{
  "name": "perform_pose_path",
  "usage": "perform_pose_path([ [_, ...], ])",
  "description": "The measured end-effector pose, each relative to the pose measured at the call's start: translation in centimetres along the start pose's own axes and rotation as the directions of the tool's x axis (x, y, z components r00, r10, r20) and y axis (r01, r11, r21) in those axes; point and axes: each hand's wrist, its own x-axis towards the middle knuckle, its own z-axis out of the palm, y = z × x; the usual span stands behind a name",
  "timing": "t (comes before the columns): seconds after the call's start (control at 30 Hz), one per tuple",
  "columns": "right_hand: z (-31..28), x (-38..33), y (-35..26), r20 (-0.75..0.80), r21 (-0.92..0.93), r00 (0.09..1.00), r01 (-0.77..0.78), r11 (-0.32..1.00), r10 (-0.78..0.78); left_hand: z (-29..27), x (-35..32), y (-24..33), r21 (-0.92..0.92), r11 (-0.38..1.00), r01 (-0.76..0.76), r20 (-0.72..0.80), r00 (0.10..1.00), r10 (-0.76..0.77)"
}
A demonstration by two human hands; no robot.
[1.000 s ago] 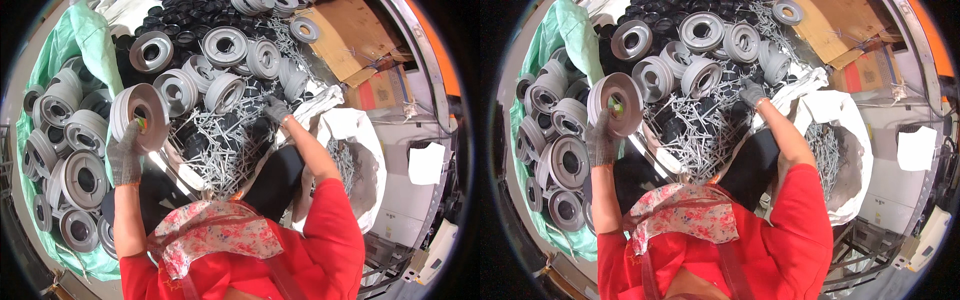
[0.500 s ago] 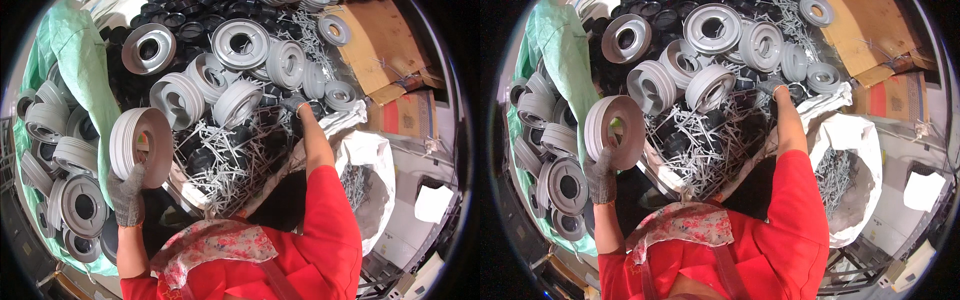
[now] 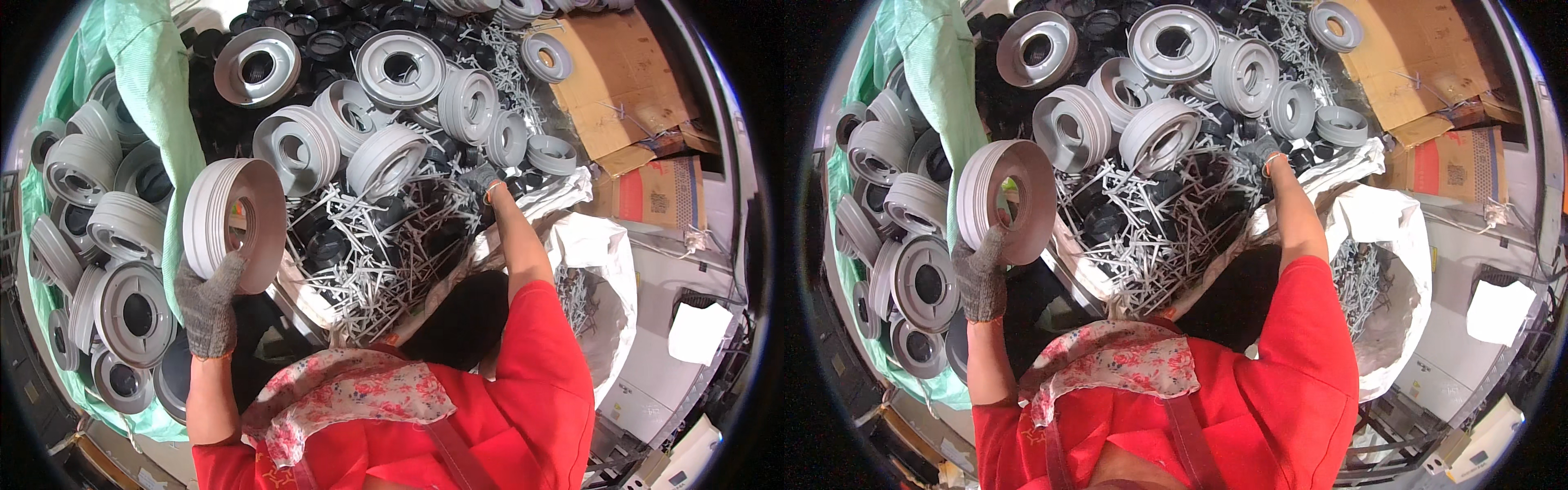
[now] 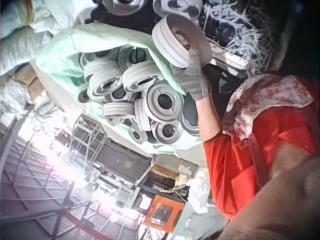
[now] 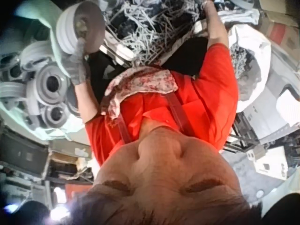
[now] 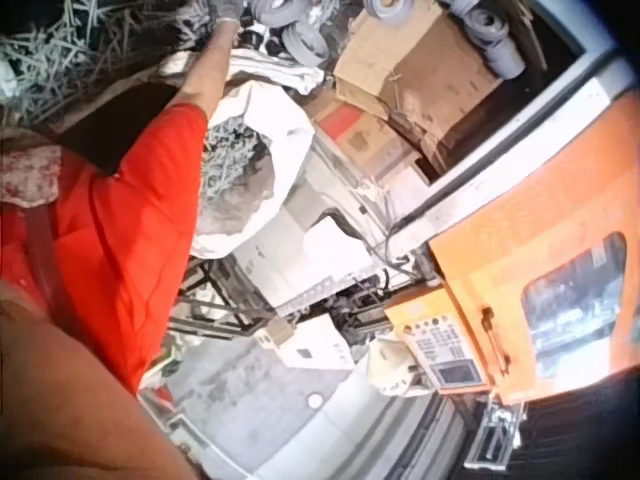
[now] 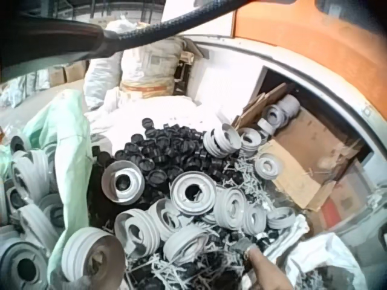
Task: The person sits on the floor and assembles circular metal parts by inserting black plastic caps into their centers. They pick up each metal ring, place a cap inside, and then set the assembled unit into a green sack.
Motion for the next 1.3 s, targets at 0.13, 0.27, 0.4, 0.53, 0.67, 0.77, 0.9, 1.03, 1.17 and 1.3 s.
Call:
perform_pose_path([
  [0.13,-6.6,-3.2,-3.4,0.135,0.214,0.99,0.002,0.977,-0.031,-0.7,-0.2,-0.6,-0.033,0.999,-0.016,-0.017,1.0,0.016],
  [0.27,-12.1,-7.0,-5.7,0.096,0.282,0.992,0.055,0.958,-0.085,-1.0,-0.3,-0.5,-0.061,0.996,-0.064,0.003,0.998,0.064],
  [0.4,-16.9,-9.4,-8.0,0.052,0.281,0.991,0.101,0.954,-0.12,-1.4,0.2,-1.1,-0.023,0.993,-0.113,0.019,0.993,0.113],
  [0.53,-21.9,-11.4,-10.9,0.044,0.216,0.994,0.087,0.973,-0.099,-1.8,0.8,-1.8,-0.184,0.975,-0.127,0.025,0.991,0.134],
  [0.67,-19.1,-10.9,-3.6,-0.019,0.475,0.999,0.034,0.879,-0.028,-1.4,0.9,-1.5,-0.275,0.944,-0.181,0.046,0.979,0.201],
  [0.77,-20.4,-13.0,-3.4,-0.038,0.7,0.999,0.05,0.712,-0.032,-1.6,1.6,-1.6,-0.241,0.954,-0.177,0.033,0.981,0.19],
  [0.9,-23.8,-18.4,-5.6,-0.073,0.997,0.996,0.074,-0.017,0.057,-2.0,1.3,-1.4,-0.241,0.964,-0.111,0.027,0.992,0.121],
  [1.03,-29.6,-28.6,-4.4,-0.242,0.818,0.955,0.105,0.565,0.174,-2.3,0.7,-1.2,-0.242,0.963,-0.116,0.024,0.992,0.126],
  [1.17,-29.5,-39.4,9.6,0.0,0.942,0.953,-0.101,0.32,0.302,-2.6,0.4,-1.0,-0.131,0.983,-0.126,0.053,0.99,0.134],
  [1.3,-28.1,-40.4,8.2,-0.12,-0.192,0.848,-0.53,0.826,0.516,-2.1,0.2,-1.1,-0.226,0.962,-0.155,0.059,0.983,0.172],
])
